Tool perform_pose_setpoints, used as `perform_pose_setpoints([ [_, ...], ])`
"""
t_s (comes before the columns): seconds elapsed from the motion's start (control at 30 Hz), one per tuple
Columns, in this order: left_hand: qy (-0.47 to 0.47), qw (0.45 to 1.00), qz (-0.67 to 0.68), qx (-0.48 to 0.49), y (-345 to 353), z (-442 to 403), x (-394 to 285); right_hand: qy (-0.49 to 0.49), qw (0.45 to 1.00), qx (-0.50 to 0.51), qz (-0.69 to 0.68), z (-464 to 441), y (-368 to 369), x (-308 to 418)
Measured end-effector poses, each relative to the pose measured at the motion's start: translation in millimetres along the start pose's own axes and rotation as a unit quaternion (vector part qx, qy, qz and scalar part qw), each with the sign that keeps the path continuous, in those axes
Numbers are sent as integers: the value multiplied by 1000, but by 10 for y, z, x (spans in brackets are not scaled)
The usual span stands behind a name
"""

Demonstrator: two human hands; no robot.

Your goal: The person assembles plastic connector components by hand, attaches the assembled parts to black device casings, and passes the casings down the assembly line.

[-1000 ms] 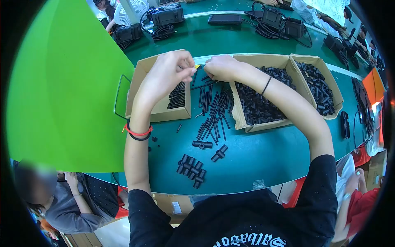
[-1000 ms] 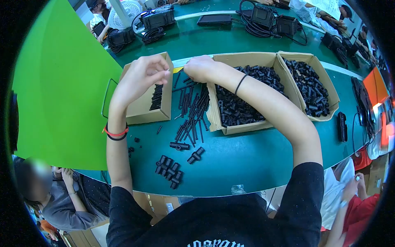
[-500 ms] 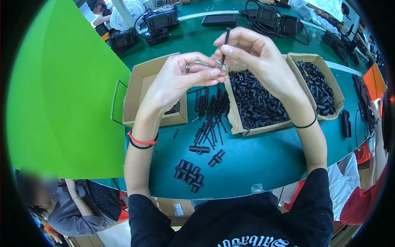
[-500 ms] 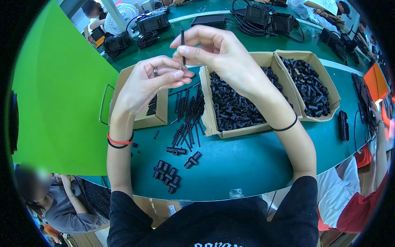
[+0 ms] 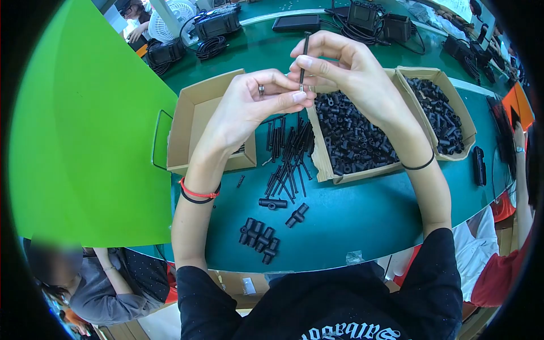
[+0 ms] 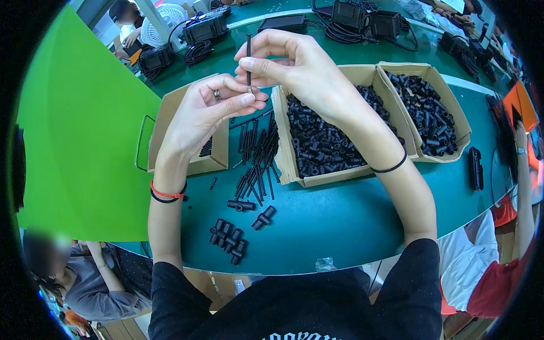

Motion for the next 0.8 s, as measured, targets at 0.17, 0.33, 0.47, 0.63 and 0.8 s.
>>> perform_pose_setpoints([
  [0.17,4,1000,1,1,7,0,4,8,1000,3,17,4,-6,30],
  [0.33,10,1000,0,5,17,-7,17,-3,1000,5,23,7,-2,32],
  [0.47,11,1000,22,4,7,-23,49,-34,998,0,53,0,-31,27],
  [0.63,24,999,30,14,20,-35,85,-31,988,38,145,10,-34,47],
  [0.8,39,999,10,8,10,-39,96,-170,965,-52,192,-9,17,47],
])
Point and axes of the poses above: each hand's wrist, its own z-axis away from the middle knuckle, its own y-axis out of the palm, x = y × z, the point moved 1 cm from there along -z, towards the middle knuckle, and after that the axes turned 3 degrees about -x, right-handed, at the moved point
